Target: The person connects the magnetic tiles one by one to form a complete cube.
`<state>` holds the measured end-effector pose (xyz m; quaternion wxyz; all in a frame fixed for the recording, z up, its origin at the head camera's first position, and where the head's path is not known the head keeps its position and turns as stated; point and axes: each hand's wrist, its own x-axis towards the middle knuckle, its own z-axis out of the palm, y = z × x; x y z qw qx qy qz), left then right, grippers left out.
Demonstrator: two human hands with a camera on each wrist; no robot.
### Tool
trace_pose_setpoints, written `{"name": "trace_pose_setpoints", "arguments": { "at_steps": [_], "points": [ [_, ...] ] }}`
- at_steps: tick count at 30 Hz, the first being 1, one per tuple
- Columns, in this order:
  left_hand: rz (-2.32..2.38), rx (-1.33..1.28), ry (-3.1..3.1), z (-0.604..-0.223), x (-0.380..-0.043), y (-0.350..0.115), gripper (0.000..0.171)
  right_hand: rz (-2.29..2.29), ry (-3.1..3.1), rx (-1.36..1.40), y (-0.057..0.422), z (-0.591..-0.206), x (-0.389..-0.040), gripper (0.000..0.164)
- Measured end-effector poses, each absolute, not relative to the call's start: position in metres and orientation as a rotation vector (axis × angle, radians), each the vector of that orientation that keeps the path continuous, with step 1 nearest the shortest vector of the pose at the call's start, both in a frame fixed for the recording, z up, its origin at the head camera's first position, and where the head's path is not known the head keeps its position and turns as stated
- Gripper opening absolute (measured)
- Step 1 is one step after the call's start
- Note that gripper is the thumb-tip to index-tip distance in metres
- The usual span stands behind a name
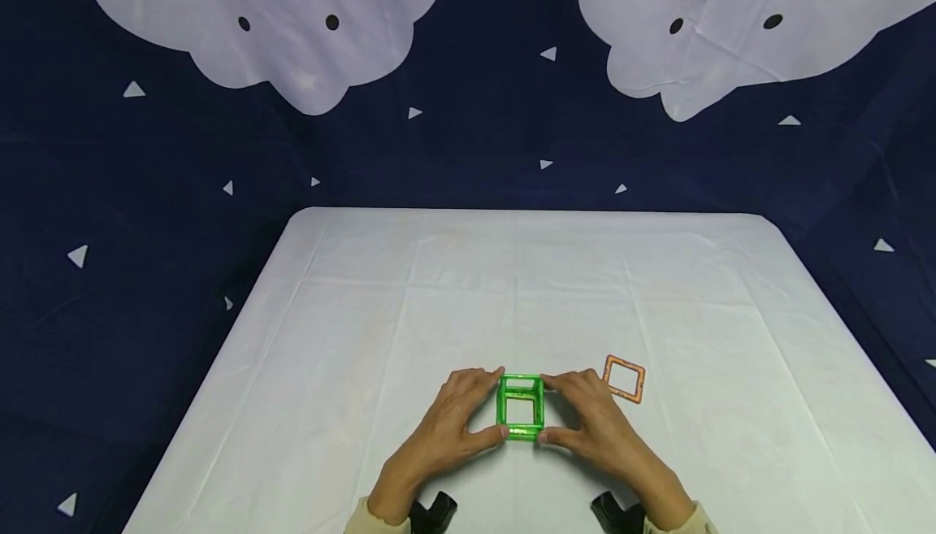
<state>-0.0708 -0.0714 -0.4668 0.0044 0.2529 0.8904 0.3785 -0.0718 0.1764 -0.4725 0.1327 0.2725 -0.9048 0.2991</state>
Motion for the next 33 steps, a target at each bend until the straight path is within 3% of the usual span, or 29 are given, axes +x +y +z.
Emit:
{"name": "trace_pose_setpoints", "arguments": {
  "at_steps": [17,33],
  "points": [
    [1.170,0.779,2.786,-0.468,-0.071,-0.072,0.076,0.847,-2.576,0.794,0.182,-0.472,-0.072,0.076],
    [1.202,0.779,2.789,-0.468,-0.070,-0.073,0.074,0.818,-2.548,0.624,0.221,-0.461,-0.079,0.070]
  ]
}}
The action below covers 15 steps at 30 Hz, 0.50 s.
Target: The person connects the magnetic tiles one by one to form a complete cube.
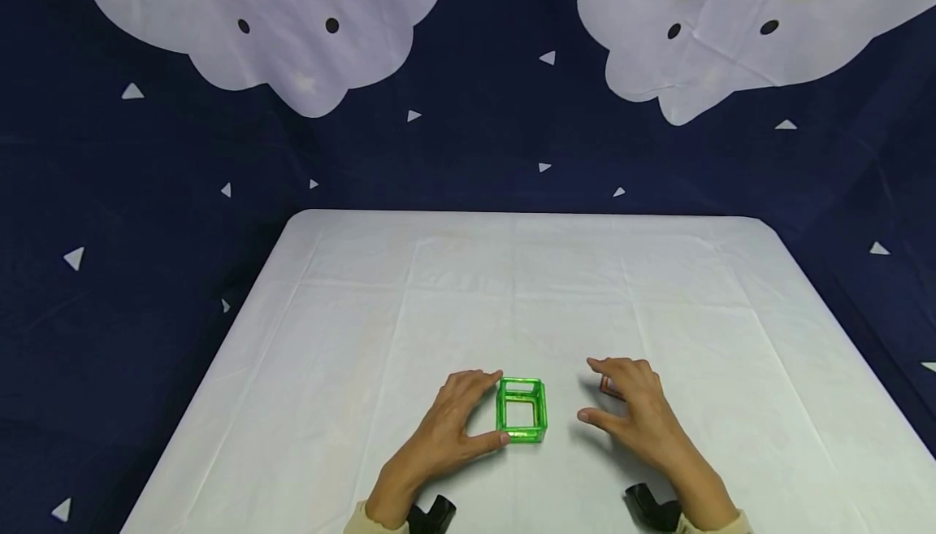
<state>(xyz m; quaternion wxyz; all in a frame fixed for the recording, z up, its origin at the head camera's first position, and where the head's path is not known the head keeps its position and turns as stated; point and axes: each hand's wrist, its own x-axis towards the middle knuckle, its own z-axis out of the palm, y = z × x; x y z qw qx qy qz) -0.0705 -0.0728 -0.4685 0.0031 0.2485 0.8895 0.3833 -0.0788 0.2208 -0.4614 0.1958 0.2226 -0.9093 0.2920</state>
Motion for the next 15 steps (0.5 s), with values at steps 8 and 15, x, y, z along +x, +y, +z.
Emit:
{"name": "trace_pose_setpoints", "arguments": {
  "at_steps": [8,15],
  "points": [
    [1.232,0.801,2.779,-0.470,-0.072,-0.074,0.073,0.733,-2.589,0.499,0.243,-0.462,-0.080,0.070],
    [1.241,0.832,2.805,-0.472,-0.072,-0.074,0.071,0.670,-2.694,0.374,0.261,-0.465,-0.079,0.067]
  ]
}}
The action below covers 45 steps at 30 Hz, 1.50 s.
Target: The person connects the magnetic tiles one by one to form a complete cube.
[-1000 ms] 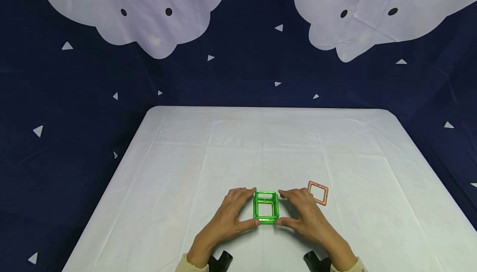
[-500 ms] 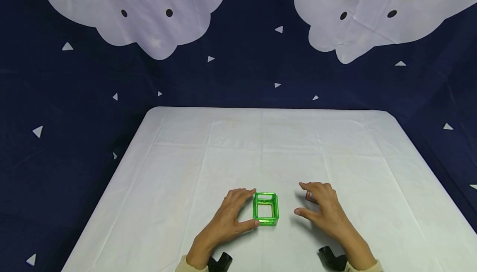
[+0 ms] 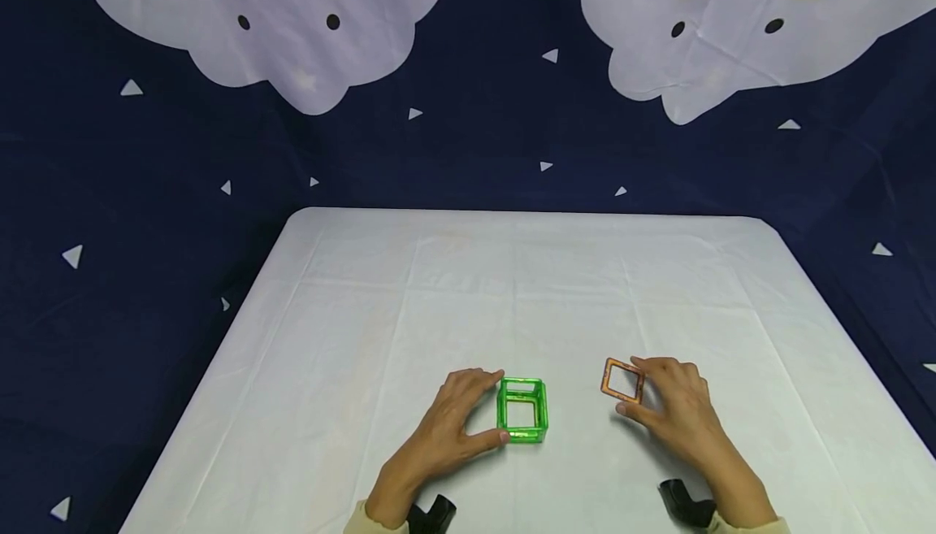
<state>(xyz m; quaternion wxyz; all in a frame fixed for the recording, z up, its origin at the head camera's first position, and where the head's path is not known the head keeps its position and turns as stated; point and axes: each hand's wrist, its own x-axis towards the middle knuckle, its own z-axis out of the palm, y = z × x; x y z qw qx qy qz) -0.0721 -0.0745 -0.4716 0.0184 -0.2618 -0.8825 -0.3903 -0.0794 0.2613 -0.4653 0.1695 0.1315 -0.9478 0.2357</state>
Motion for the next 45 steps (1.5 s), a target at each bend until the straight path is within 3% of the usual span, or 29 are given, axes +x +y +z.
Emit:
{"name": "trace_pose_setpoints", "arguments": {
  "at_steps": [15,45],
  "points": [
    [-1.241,-0.842,-2.733,-0.469,-0.075,-0.076,0.071,0.592,-2.888,0.248,0.273,-0.470,-0.084,0.066],
    [-1.249,-0.810,-2.758,-0.470,-0.074,-0.077,0.070,0.535,-2.799,0.330,0.276,-0.476,-0.087,0.053]
  ]
}}
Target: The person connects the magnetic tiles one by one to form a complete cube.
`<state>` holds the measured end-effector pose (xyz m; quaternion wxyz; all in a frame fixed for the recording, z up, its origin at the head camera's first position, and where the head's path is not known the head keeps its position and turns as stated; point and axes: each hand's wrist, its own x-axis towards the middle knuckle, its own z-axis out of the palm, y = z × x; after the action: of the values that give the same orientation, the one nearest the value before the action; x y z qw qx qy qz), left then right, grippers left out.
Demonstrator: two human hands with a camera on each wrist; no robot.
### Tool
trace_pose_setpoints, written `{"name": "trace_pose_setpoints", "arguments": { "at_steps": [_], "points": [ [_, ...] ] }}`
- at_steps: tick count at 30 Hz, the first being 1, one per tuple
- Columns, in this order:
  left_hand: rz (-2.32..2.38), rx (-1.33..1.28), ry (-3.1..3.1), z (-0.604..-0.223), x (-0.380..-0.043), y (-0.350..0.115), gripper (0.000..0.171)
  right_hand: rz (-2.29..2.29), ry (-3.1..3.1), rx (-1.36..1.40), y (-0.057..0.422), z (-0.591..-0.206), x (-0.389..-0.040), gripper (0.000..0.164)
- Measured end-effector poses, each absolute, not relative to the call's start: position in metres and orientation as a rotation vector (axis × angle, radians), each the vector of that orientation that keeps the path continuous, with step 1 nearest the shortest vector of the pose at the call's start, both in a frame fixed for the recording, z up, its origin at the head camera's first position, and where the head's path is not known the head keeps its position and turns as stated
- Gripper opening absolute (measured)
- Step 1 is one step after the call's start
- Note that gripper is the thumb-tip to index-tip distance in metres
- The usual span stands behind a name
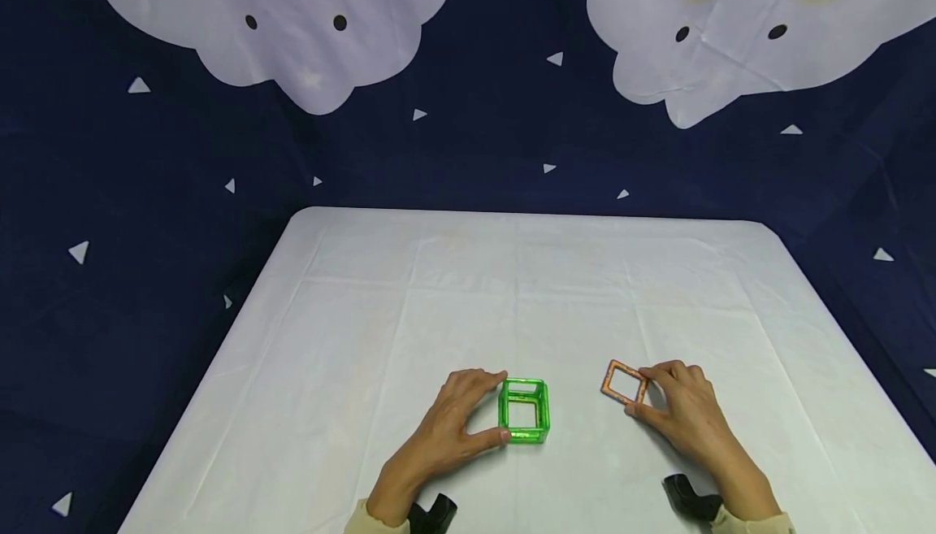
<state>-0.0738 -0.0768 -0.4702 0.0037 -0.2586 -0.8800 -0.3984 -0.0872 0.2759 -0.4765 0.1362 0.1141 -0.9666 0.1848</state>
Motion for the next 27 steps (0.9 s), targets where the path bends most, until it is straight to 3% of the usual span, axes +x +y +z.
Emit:
{"name": "trace_pose_setpoints", "arguments": {
  "at_steps": [27],
  "points": [
    [-1.235,-0.827,-2.738,-0.471,-0.073,-0.076,0.069,0.711,-2.608,0.623,0.223,-0.435,-0.084,0.058]
  ]
}}
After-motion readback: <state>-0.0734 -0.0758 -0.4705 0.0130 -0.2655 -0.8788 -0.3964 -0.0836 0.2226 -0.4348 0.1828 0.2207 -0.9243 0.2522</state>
